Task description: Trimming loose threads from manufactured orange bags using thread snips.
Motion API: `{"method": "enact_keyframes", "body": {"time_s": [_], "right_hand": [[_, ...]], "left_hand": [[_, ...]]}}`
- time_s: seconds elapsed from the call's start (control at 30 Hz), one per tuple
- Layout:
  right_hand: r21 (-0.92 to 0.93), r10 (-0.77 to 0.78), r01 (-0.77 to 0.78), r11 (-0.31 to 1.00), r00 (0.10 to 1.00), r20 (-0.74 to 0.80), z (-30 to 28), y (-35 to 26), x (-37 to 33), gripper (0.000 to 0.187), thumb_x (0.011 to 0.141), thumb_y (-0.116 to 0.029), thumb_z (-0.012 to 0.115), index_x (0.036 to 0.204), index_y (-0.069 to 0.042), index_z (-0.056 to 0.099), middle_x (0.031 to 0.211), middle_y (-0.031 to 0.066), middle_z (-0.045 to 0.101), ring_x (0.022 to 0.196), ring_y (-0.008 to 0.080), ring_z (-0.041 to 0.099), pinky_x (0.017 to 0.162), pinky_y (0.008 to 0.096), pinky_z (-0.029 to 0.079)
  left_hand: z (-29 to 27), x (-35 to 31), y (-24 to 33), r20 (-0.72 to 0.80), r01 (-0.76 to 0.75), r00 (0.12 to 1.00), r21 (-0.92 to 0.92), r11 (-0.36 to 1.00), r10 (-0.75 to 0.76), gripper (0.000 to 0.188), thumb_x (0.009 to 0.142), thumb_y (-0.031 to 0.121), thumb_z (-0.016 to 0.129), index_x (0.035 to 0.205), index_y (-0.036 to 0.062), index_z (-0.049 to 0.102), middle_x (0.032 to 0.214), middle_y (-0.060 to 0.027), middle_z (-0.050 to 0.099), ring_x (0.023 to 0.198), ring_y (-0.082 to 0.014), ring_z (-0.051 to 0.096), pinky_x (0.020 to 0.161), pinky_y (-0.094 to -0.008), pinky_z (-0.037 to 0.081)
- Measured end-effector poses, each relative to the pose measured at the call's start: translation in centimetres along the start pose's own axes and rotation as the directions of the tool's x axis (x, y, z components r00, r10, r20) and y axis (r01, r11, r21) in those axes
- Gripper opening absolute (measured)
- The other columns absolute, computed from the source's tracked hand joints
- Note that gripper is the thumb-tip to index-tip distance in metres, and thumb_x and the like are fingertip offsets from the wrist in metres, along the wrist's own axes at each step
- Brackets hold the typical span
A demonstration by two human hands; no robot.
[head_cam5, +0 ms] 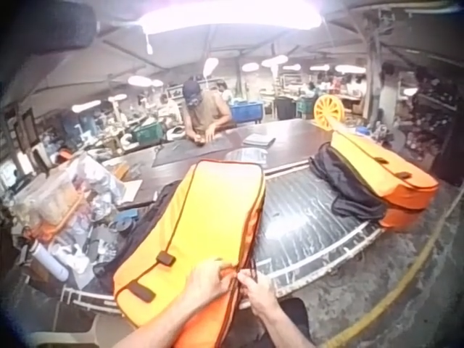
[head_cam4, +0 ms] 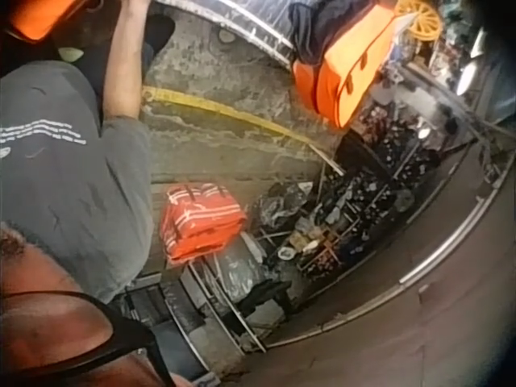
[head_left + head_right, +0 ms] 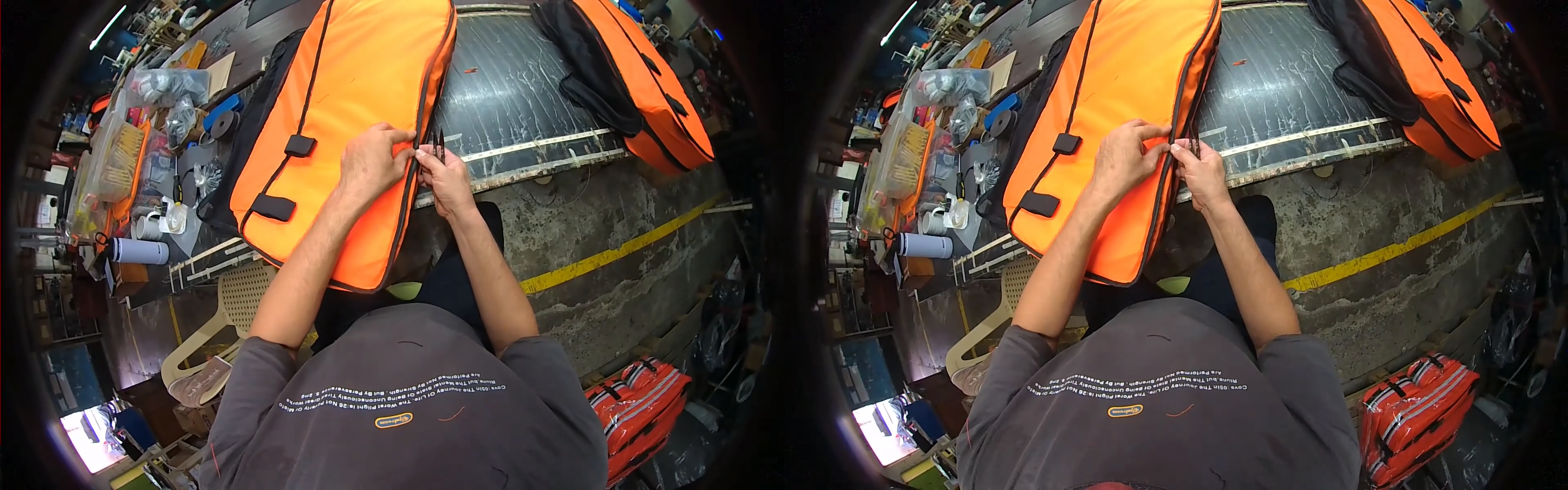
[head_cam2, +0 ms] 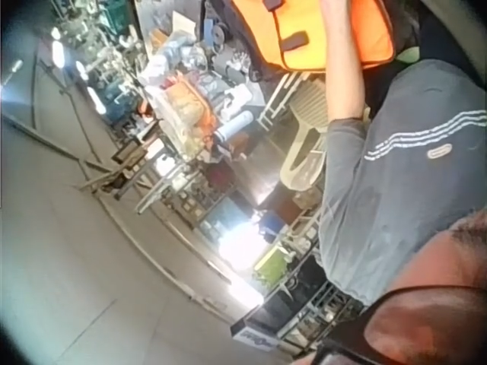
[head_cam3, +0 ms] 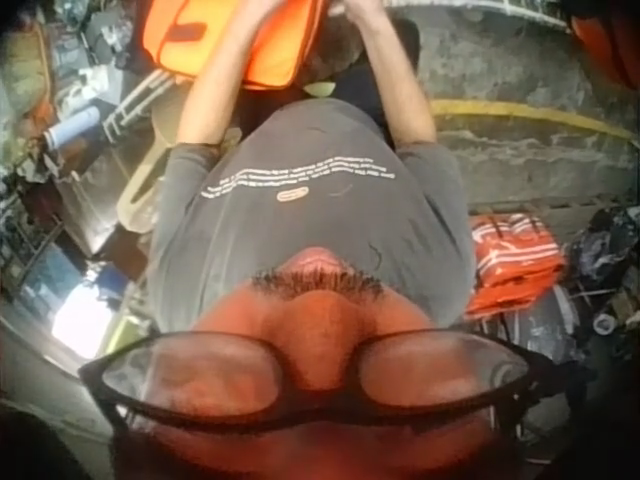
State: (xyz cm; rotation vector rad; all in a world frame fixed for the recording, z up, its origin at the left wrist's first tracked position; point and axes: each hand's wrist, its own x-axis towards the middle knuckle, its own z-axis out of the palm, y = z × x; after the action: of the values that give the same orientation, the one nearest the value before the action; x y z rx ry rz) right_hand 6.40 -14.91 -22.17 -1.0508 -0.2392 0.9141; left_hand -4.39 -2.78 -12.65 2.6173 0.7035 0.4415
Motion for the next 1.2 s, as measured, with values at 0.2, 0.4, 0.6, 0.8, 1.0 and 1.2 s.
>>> {"method": "enact_keyframes", "body": {"time_s": [0.2,0.4,0.6,0.8,1.0,1.2], "right_hand": [[0.001,-0.016,0.016,1.000,1.000,-0.013,0.2,0.3,-0.1,0.013,0.107,-0.015,0.075,0.116,-0.005,0.074,0.087,-0.0012,0.073,0.067,0.0070,0.063,0.063,0.0261,0.050],[-0.065,-0.065,0.061,0.996,0.996,-0.064,0.6,0.6,-0.3,0.012,0.106,-0.015,0.077,0.114,-0.006,0.076,0.088,-0.0027,0.073,0.068,0.0064,0.062,0.064,0.0255,0.051],[-0.208,-0.180,0.172,0.963,0.983,-0.022,0.2,0.1,-0.2,0.014,0.105,-0.017,0.078,0.113,-0.006,0.075,0.090,-0.0046,0.072,0.074,0.0045,0.062,0.067,0.0236,0.051],[-0.717,-0.463,0.359,0.598,0.885,0.057,2.0,-3.7,-2.8,0.042,0.107,-0.025,0.074,0.135,0.001,0.060,0.092,0.0164,0.074,0.080,0.0280,0.075,0.076,0.0419,0.058],[-0.852,-0.630,0.493,0.176,0.722,0.288,2.7,-6.6,-4.3,0.027,0.101,-0.021,0.076,0.117,-0.002,0.068,0.102,0.0192,0.077,0.088,0.0416,0.076,0.077,0.0515,0.059],[-0.839,-0.610,0.543,0.022,0.673,0.419,3.0,-6.7,-3.3,0.016,0.100,-0.015,0.074,0.104,-0.002,0.066,0.093,0.0183,0.074,0.088,0.0413,0.076,0.077,0.0519,0.060]], "left_hand": [[-0.6,1.5,0.3,0.075,0.052,0.996,0.065,0.997,-0.057,0.031,0.092,0.031,0.086,0.121,0.0174,0.088,0.110,-0.0146,0.081,0.096,-0.0344,0.079,0.088,-0.0462,0.062],[1.3,2.3,0.2,0.026,0.052,0.998,0.125,0.991,-0.056,0.019,0.095,0.029,0.080,0.106,0.0140,0.087,0.101,-0.0162,0.082,0.093,-0.0377,0.079,0.081,-0.0509,0.063],[4.9,2.2,-3.7,0.123,0.243,0.966,-0.723,0.646,-0.225,0.022,0.113,0.022,0.066,0.105,0.0021,0.070,0.081,0.0032,0.064,0.070,-0.0064,0.057,0.065,-0.0256,0.049],[4.5,1.6,-4.5,0.174,0.266,0.956,-0.852,0.451,-0.235,0.019,0.112,0.024,0.070,0.109,0.0049,0.073,0.085,0.0039,0.067,0.069,-0.0062,0.057,0.065,-0.0244,0.048],[4.4,1.4,-3.8,0.181,0.270,0.953,-0.873,0.406,-0.243,0.019,0.111,0.024,0.071,0.109,0.0060,0.074,0.085,0.0047,0.067,0.069,-0.0049,0.057,0.065,-0.0232,0.048],[4.4,1.4,-3.7,0.185,0.267,0.954,-0.883,0.387,-0.237,0.017,0.111,0.022,0.072,0.108,0.0052,0.073,0.085,0.0041,0.068,0.067,-0.0057,0.058,0.063,-0.0235,0.049]]}}
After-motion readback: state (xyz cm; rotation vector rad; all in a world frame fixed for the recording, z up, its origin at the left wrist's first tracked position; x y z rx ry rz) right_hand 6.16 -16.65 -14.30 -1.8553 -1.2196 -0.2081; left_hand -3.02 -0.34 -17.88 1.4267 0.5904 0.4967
